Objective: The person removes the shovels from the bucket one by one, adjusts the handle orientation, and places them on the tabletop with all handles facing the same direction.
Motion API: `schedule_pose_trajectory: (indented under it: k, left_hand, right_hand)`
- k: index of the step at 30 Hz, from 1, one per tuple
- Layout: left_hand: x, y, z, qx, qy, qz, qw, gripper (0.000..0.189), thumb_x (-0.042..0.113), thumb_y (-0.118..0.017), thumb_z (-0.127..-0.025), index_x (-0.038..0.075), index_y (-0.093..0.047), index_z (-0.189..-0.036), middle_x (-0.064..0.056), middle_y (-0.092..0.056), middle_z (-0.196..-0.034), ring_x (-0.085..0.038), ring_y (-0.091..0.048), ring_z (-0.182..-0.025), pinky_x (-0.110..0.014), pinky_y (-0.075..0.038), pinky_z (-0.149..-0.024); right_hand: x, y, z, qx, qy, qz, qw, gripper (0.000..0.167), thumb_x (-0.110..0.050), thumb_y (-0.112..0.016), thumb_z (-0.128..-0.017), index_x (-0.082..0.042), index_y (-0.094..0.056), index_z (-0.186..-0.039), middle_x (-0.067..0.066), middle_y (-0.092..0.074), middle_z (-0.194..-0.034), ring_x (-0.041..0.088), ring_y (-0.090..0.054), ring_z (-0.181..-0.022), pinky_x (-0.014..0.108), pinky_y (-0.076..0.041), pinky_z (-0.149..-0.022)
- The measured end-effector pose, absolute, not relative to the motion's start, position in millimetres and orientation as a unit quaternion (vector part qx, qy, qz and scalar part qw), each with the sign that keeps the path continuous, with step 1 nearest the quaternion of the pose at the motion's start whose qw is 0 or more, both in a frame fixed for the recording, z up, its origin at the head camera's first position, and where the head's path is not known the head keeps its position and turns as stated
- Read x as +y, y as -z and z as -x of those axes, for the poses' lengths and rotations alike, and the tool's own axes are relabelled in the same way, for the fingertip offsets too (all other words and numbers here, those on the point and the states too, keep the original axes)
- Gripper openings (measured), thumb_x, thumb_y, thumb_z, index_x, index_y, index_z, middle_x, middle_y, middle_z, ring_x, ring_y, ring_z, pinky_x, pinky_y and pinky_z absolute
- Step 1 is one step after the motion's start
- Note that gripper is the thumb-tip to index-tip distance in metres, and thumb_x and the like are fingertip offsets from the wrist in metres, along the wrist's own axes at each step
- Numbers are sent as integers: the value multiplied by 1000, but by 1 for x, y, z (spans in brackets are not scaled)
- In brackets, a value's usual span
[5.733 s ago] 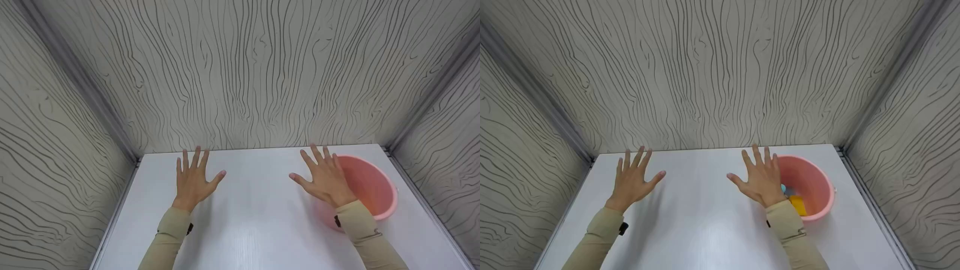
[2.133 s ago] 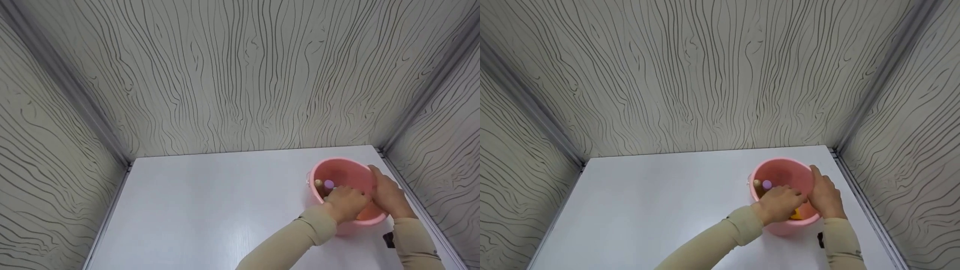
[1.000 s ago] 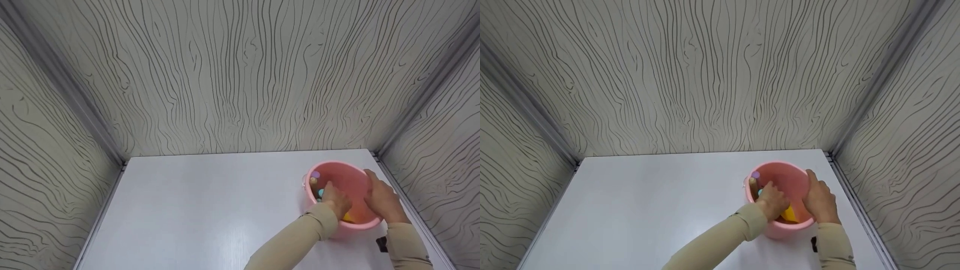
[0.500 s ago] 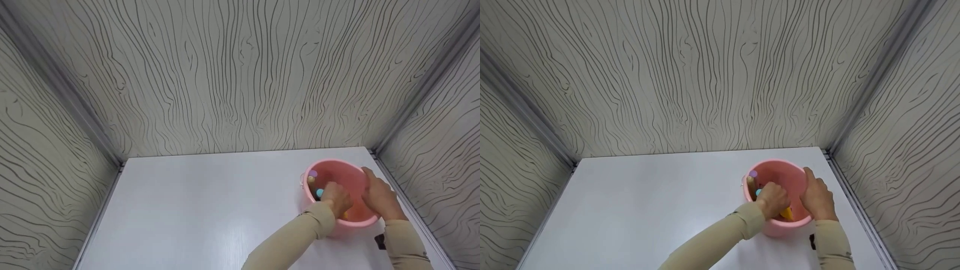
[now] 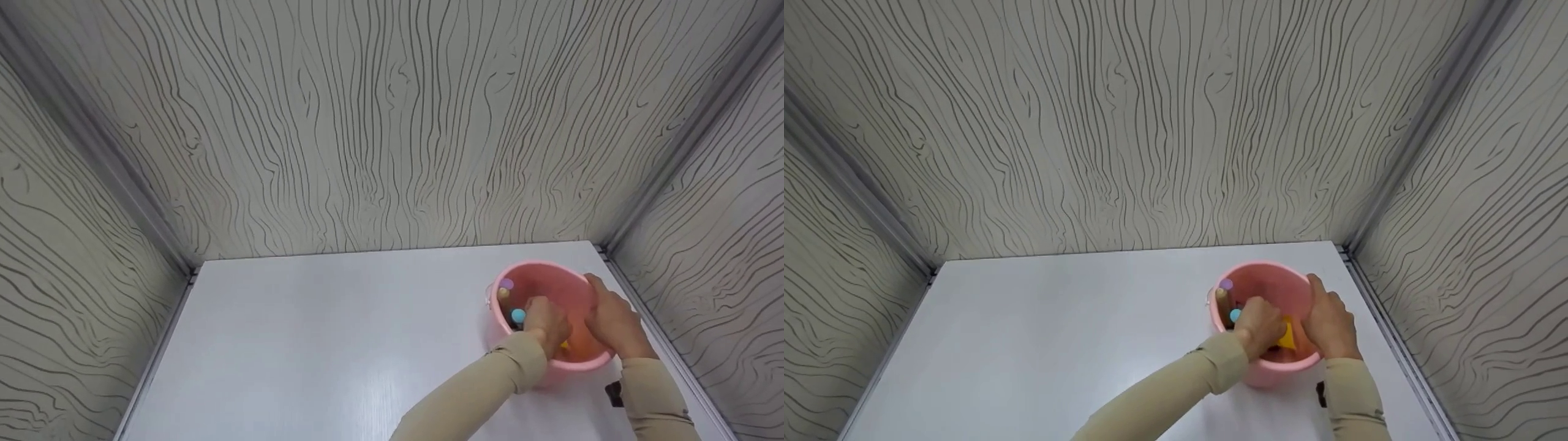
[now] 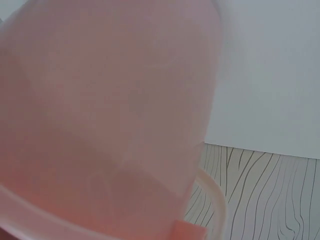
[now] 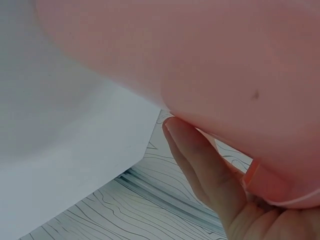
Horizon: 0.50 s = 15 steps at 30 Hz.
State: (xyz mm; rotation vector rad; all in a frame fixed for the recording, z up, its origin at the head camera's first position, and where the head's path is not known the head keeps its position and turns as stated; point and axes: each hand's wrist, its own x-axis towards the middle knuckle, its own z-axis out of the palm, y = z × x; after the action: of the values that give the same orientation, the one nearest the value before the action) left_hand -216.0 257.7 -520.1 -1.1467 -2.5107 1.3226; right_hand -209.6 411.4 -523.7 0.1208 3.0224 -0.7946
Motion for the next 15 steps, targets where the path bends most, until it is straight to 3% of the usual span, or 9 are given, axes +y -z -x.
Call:
schedule_pose_trajectory:
  k: [9,15]
  left_hand:
    - [248,508,219,-859,-360,360,55,30,48,-76,-97,43,-63,-124,17,-58,-80,-4,-58,-73,-19,-53,-66]
    - [244,493,220,-879,-308,362,40,29,52,-74,-98,44,-63,-123,17,-64,-83,-6,-61,-71,-20,-57,-67]
  right_hand:
    - [410,527,211,968,247,-36,-2,65,3,-50,-98,4,-28,-160,30,-66,-108,28,-60,-74,44,-55,-61]
    - [413,524,212,968,244,-52,17,70,5,-48,-95,4,-26,-161,31,-64,-108,28,-60,-73,42,-54,-60]
